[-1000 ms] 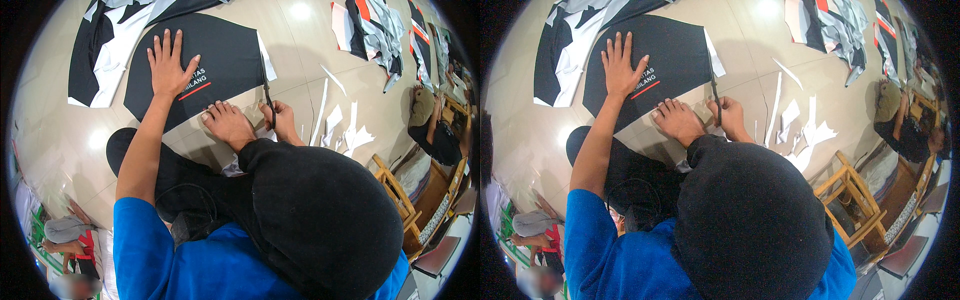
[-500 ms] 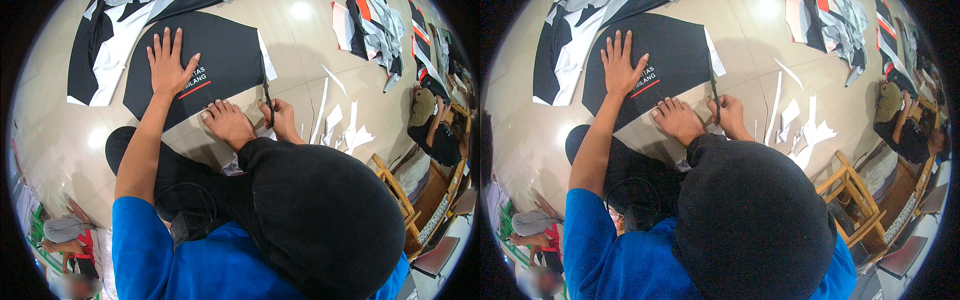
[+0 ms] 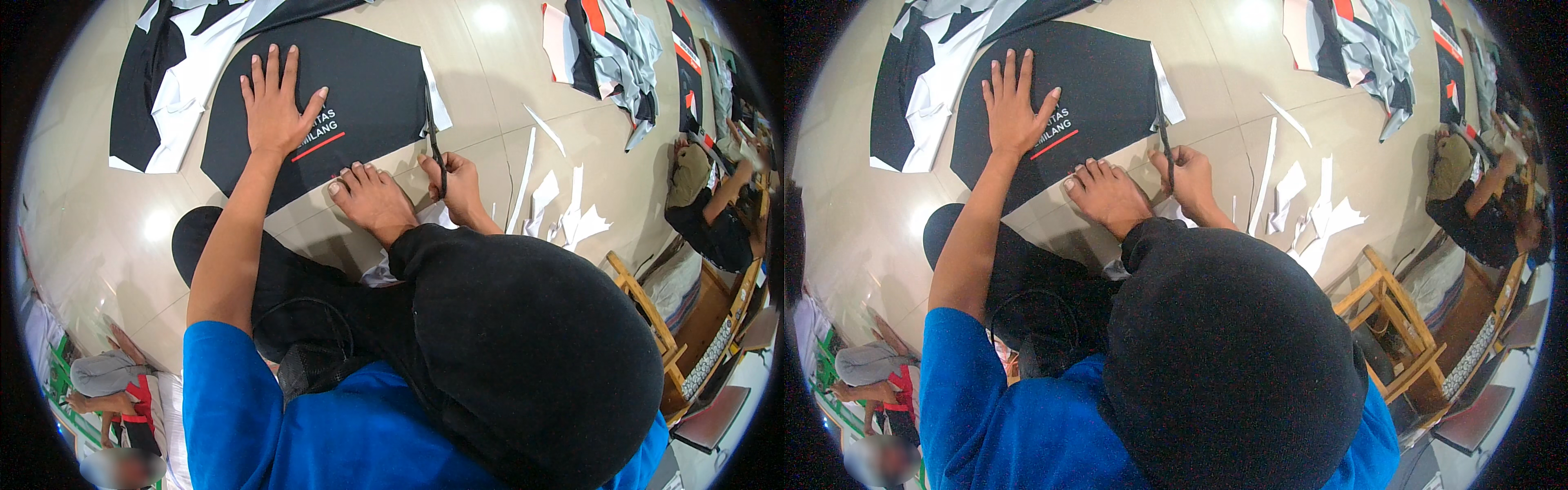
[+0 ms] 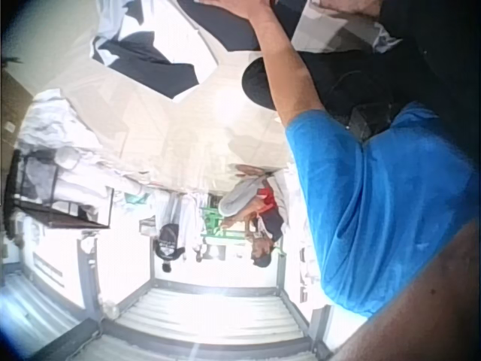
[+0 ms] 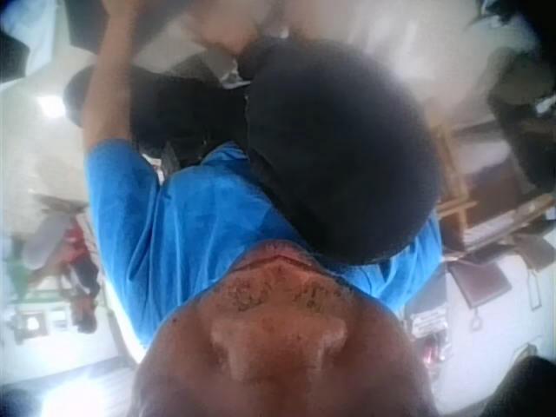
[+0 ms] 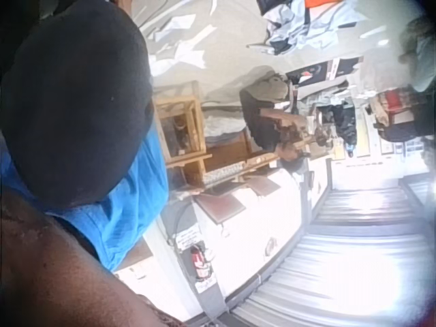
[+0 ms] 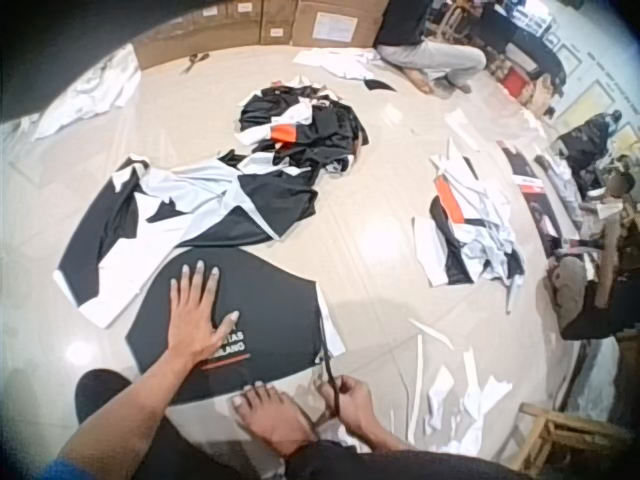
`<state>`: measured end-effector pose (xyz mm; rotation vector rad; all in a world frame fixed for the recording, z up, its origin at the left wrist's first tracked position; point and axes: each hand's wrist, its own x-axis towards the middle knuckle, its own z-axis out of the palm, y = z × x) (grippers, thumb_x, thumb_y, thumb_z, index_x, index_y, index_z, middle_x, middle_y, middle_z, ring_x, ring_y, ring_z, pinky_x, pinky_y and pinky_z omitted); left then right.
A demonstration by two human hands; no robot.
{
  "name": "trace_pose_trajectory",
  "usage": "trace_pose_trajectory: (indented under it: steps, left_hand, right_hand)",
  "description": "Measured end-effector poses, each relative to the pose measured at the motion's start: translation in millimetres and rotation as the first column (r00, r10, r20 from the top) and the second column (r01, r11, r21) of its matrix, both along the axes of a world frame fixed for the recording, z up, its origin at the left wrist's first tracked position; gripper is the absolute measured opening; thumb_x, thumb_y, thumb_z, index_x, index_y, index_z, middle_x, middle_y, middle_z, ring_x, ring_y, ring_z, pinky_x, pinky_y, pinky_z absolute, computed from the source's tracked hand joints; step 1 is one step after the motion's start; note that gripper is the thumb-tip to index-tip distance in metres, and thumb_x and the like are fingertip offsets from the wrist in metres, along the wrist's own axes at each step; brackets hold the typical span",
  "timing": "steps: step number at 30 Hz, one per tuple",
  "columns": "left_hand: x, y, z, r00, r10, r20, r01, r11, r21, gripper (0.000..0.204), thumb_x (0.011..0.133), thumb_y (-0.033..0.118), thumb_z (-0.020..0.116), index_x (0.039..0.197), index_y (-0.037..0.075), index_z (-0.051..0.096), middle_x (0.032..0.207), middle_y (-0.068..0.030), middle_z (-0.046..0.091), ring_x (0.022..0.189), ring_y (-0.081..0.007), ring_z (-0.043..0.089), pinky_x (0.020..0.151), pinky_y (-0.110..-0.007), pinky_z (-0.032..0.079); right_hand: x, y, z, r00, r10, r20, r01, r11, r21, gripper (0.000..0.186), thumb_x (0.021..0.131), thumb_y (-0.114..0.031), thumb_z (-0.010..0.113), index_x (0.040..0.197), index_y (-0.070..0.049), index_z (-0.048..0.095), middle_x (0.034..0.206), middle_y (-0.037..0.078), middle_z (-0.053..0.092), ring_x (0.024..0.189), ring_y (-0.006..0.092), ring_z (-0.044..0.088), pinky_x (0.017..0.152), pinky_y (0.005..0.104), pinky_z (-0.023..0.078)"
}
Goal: The person sits on the floor and uses shears to cut a black fabric piece along the edge of a white paper template. They trim the excess fabric around the template's perimeter and then remove the template to reveal the cut shape.
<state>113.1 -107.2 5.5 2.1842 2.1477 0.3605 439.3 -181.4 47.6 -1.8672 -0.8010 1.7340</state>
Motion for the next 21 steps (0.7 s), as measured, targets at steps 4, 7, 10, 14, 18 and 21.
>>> trace_pose_trajectory:
  steps: [4,7,10,14,18,21]
  left_hand:
    - [1,1,2,1.0,0.004,0.0,-0.004,1.0,-0.01,0.089,0.104,0.067,0.058,0.177,0.025,0.028,0.183,-0.0153,0.024,0.169,-0.044,0.017,0.136,-0.064,0.01]
    - [0,2,2,1.0,0.001,-0.005,-0.001,1.0,-0.006,0.089,0.104,0.067,0.058,0.177,0.025,0.028,0.183,-0.0157,0.025,0.169,-0.0441,0.017,0.136,-0.064,0.011]
    - [0,-1,-1,1.0,0.004,-0.005,-0.004,1.0,0.003,0.089,0.104,0.067,0.058,0.177,0.025,0.028,0.183,-0.016,0.024,0.169,-0.0445,0.018,0.136,-0.065,0.011]
    - [1,1,2,1.0,0.001,-0.005,-0.001,1.0,-0.007,0.089,0.105,0.066,0.057,0.177,0.024,0.028,0.183,-0.0162,0.023,0.168,-0.045,0.019,0.136,-0.065,0.012]
    - [0,0,1,1.0,-0.002,-0.005,0.002,1.0,0.004,0.089,0.105,0.067,0.057,0.178,0.024,0.027,0.183,-0.016,0.023,0.168,-0.0449,0.019,0.136,-0.065,0.012]
    - [1,0,0,1.0,-0.002,-0.009,0.002,1.0,0.004,0.09,0.105,0.067,0.056,0.178,0.024,0.026,0.183,-0.0158,0.023,0.168,-0.0447,0.019,0.136,-0.065,0.012]
  right_hand:
    - [1,2,0,1.0,-0.001,-0.003,0.001,1.0,0.001,0.036,0.096,-0.029,0.087,0.085,-0.003,0.065,0.063,0.003,0.062,0.049,0.0111,0.057,0.045,0.0293,0.042]
    - [1,3,0,1.0,-0.005,-0.008,0.005,1.0,0.001,0.036,0.096,-0.03,0.087,0.085,-0.003,0.065,0.063,0.003,0.062,0.049,0.0112,0.057,0.045,0.0293,0.042]
    - [1,4,-1,1.0,-0.001,-0.005,0.001,1.0,-0.001,0.036,0.096,-0.03,0.087,0.085,-0.003,0.065,0.063,0.003,0.062,0.048,0.0112,0.057,0.045,0.0294,0.041]
    - [4,9,0,1.0,-0.01,-0.014,0.01,1.0,-0.002,0.037,0.096,-0.03,0.087,0.085,-0.003,0.065,0.062,0.003,0.062,0.048,0.0112,0.056,0.044,0.0294,0.041]
    - [6,12,0,0.999,-0.031,-0.02,0.031,0.999,0.009,0.037,0.096,-0.03,0.087,0.085,-0.003,0.065,0.062,0.003,0.061,0.048,0.0113,0.056,0.044,0.0295,0.041]
    - [4,12,-4,0.999,-0.042,-0.001,0.042,0.999,0.021,0.037,0.096,-0.03,0.087,0.084,-0.003,0.065,0.061,0.003,0.06,0.046,0.0112,0.055,0.043,0.0297,0.04]
